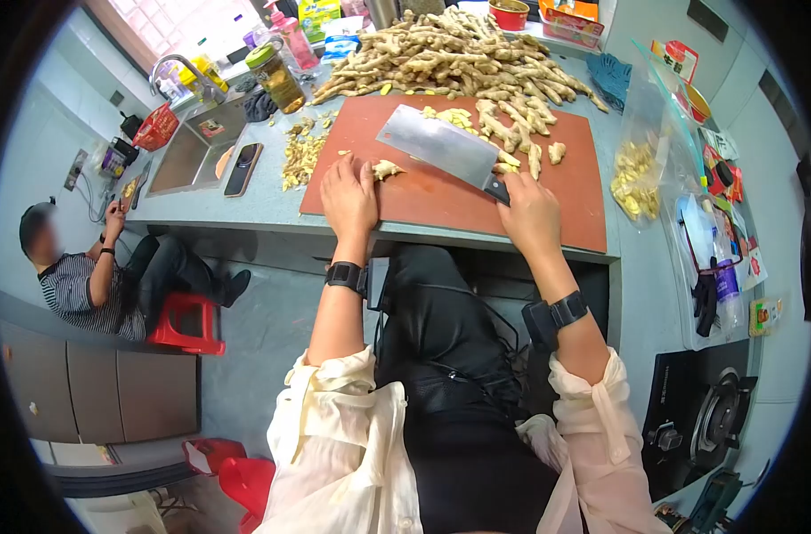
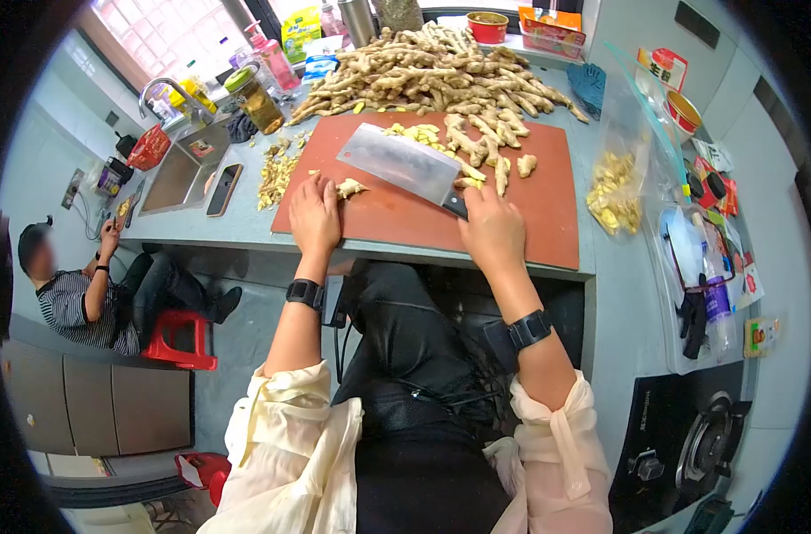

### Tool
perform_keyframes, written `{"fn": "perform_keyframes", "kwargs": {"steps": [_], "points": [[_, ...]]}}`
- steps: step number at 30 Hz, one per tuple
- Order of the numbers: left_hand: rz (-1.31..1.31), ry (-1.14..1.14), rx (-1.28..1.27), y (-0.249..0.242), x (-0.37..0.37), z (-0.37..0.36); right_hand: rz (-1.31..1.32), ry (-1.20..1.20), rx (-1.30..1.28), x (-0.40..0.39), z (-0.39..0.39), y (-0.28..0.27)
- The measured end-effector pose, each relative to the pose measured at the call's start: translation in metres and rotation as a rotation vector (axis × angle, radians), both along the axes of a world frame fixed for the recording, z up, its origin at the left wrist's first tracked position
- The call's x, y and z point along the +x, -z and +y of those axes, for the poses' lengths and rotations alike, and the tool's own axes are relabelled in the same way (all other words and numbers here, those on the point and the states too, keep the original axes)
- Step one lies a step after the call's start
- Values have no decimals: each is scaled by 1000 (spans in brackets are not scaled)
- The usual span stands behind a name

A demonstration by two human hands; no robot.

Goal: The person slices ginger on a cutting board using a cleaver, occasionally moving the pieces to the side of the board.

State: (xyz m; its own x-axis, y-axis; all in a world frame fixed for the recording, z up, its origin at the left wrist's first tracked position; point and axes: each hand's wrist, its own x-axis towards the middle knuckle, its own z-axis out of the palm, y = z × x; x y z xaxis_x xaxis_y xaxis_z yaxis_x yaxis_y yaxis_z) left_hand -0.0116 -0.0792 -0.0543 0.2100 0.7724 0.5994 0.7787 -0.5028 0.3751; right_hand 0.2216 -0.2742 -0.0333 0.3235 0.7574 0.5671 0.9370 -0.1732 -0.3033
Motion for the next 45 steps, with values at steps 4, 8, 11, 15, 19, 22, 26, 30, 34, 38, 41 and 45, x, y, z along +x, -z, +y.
{"fn": "perform_keyframes", "kwargs": {"steps": [4,8,11,15,19,22,26,30,34,38,41,45], "points": [[-6,1,9,-1,2,1,-1,21,-24,-1,-1,-5],[-27,8,-35,1,1,1,8,24,-41,-1,-1,-4],[-31,-5,-38,1,1,0,-4,18,-34,-1,-1,-3],[-25,-24,8,2,1,0,-23,24,-40,-1,0,-4],[-41,-4,24,0,3,-1,-14,22,-20,0,-2,-1],[-40,4,8,1,1,-1,-15,27,-12,1,0,1],[-28,28,4,5,-1,4,-18,33,-10,1,-1,-1],[-30,45,0,4,-1,5,-32,22,-1,3,-1,1],[-4,44,23,8,-5,5,-59,25,-9,3,1,2],[16,35,67,12,-8,5,-34,51,-43,2,1,-1],[28,26,84,11,-7,5,-48,47,-16,2,0,-1],[16,54,64,7,-6,6,-40,64,-17,2,0,-1]]}}
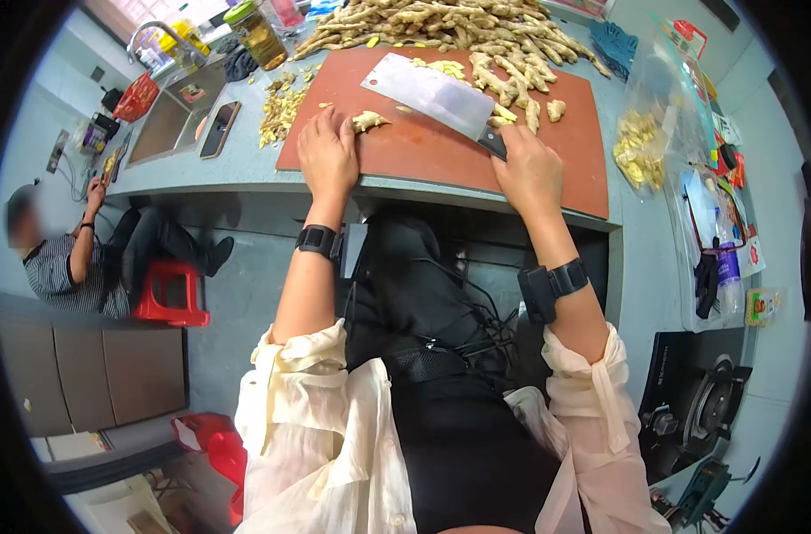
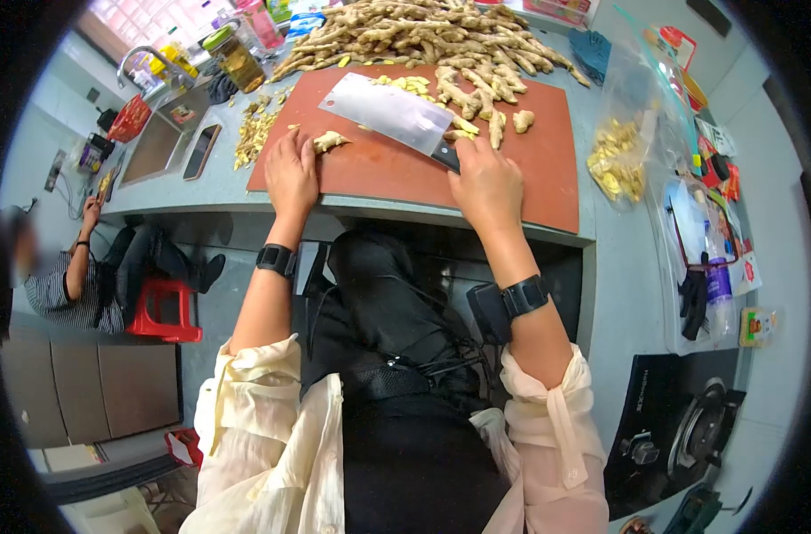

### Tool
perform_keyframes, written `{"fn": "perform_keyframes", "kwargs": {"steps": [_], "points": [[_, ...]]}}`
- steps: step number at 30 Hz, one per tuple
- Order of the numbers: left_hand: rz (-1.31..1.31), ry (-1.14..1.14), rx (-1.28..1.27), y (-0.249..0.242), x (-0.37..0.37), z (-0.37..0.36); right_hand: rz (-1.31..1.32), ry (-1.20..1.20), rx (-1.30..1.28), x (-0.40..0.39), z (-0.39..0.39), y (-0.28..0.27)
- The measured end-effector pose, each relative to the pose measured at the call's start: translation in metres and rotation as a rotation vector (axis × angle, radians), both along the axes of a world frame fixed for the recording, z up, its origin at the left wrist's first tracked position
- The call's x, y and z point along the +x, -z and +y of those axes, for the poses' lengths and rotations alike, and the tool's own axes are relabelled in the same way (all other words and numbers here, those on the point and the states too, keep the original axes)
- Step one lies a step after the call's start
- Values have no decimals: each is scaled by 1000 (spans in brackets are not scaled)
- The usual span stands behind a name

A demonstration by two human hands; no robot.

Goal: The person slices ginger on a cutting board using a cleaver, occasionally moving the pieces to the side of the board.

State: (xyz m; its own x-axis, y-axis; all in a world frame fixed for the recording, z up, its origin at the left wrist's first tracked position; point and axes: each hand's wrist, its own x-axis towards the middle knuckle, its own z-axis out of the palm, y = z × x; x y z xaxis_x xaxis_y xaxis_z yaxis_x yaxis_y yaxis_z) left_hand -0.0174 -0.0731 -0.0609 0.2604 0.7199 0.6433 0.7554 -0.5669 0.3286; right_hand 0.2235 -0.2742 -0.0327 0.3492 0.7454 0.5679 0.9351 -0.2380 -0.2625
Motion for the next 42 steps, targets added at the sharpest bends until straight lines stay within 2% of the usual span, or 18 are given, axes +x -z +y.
{"fn": "perform_keyframes", "kwargs": {"steps": [16,26,34,42], "points": [[-72,8,-62,-2,1,-5,-35,-13,10,0,2,1],[-64,12,-4,5,1,-3,-51,25,-11,-3,1,0],[-134,60,-98,3,-4,-3,-59,80,-76,-5,2,-1],[-112,154,-38,1,-12,-8,-107,86,-71,-8,3,-3]]}}
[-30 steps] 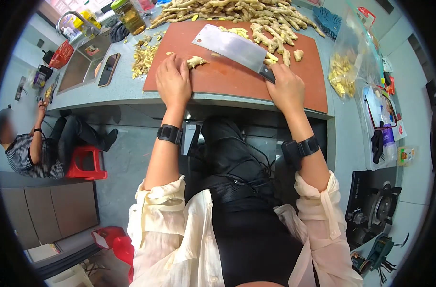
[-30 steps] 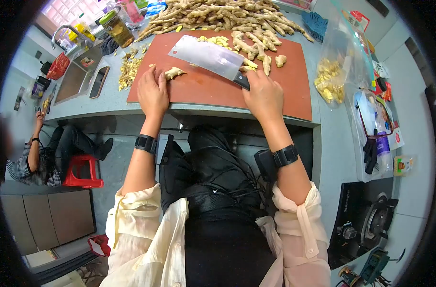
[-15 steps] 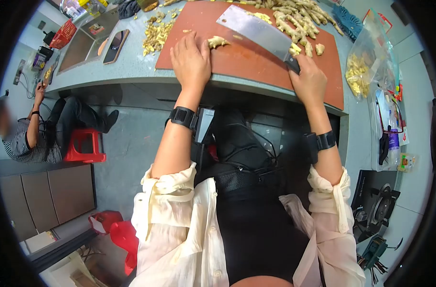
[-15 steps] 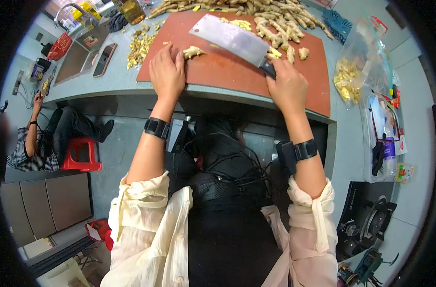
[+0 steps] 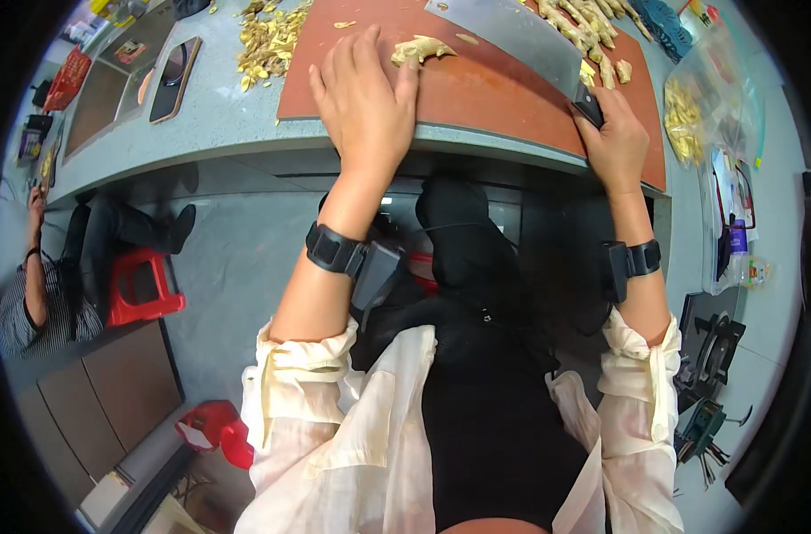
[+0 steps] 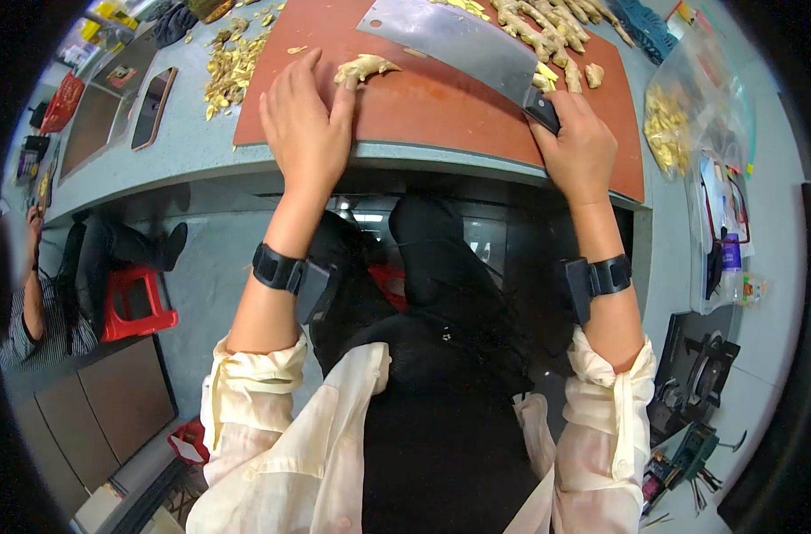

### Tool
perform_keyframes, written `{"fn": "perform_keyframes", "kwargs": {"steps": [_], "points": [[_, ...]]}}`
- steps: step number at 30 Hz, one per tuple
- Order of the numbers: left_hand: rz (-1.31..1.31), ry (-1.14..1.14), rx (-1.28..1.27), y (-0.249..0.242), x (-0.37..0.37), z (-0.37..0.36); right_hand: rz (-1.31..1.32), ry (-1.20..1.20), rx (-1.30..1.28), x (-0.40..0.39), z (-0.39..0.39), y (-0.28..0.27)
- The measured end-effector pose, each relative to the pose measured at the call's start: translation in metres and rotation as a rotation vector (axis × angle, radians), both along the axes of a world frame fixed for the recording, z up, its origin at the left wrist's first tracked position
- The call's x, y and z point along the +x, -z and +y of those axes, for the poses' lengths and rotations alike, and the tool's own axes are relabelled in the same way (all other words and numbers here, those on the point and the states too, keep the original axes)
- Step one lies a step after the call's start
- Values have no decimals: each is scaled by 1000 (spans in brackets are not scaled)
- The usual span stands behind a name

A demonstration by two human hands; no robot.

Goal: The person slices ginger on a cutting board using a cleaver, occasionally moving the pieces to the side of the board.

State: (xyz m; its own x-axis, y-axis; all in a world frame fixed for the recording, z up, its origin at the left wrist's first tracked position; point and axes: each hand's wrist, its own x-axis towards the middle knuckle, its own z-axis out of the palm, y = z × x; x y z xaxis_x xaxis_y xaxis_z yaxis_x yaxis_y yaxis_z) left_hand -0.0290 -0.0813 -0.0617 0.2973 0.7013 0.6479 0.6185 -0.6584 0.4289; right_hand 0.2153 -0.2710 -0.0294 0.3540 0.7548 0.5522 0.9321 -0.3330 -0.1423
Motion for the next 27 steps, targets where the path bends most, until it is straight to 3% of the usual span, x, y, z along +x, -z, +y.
{"fn": "perform_keyframes", "kwargs": {"steps": [10,27], "points": [[-51,129,-55,-2,-7,-3,-35,21,-6,-3,1,-2],[-10,-5,-87,-4,1,-6,-21,5,11,-5,2,-5]]}}
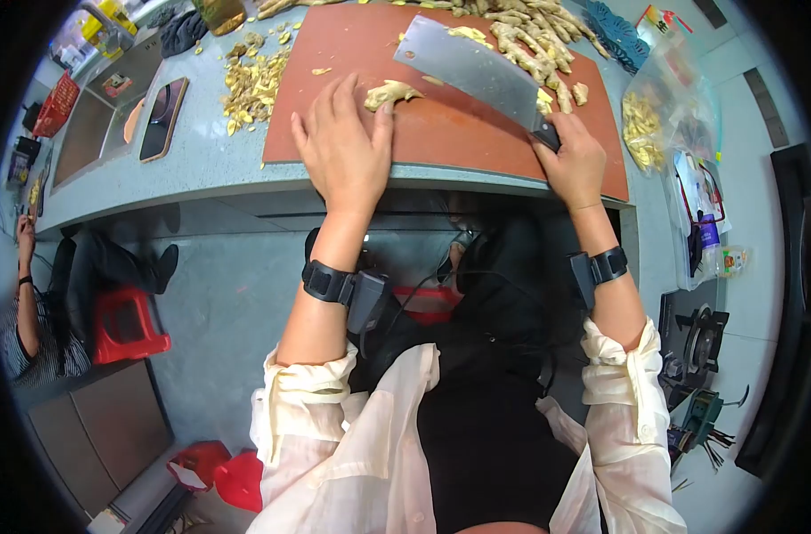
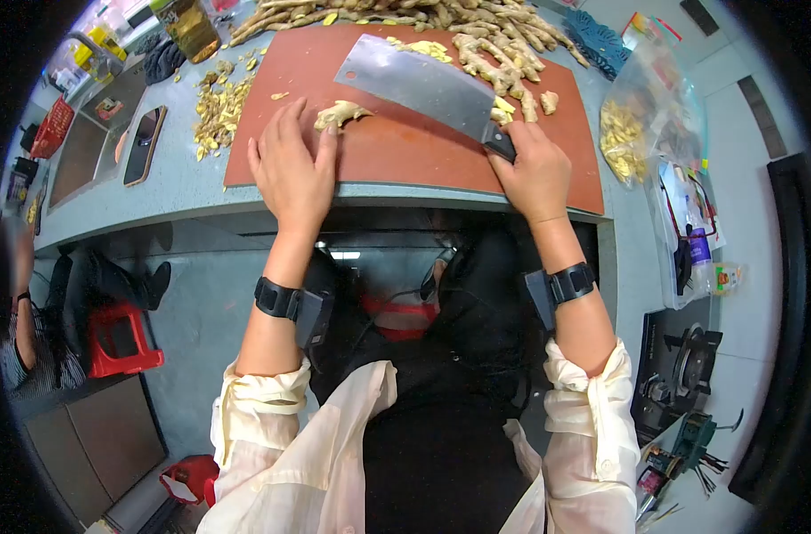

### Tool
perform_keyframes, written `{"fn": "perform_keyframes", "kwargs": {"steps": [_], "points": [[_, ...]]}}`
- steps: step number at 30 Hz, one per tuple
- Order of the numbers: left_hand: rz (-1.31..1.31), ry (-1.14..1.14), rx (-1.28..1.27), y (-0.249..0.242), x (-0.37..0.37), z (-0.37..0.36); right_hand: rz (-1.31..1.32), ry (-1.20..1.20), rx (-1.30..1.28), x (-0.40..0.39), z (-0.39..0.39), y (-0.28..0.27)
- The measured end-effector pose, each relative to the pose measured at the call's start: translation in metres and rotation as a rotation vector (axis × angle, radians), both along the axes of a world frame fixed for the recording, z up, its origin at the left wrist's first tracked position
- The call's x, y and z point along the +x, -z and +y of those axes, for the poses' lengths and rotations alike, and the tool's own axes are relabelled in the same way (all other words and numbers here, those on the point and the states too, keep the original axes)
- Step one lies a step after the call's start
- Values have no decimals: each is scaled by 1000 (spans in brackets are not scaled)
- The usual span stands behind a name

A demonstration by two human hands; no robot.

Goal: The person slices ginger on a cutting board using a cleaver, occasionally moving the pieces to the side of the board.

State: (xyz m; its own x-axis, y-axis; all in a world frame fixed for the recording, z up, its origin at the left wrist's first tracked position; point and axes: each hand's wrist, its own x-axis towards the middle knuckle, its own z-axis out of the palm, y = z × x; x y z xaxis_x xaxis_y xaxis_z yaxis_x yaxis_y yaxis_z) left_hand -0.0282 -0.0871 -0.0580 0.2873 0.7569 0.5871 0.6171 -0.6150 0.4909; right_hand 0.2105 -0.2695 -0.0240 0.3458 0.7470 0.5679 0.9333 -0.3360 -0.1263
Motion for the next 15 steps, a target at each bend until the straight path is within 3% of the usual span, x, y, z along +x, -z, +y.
{"fn": "perform_keyframes", "kwargs": {"steps": [15], "points": [[53,-42,52,2,-1,0,33,-21,15,-1,-2,-1]]}}
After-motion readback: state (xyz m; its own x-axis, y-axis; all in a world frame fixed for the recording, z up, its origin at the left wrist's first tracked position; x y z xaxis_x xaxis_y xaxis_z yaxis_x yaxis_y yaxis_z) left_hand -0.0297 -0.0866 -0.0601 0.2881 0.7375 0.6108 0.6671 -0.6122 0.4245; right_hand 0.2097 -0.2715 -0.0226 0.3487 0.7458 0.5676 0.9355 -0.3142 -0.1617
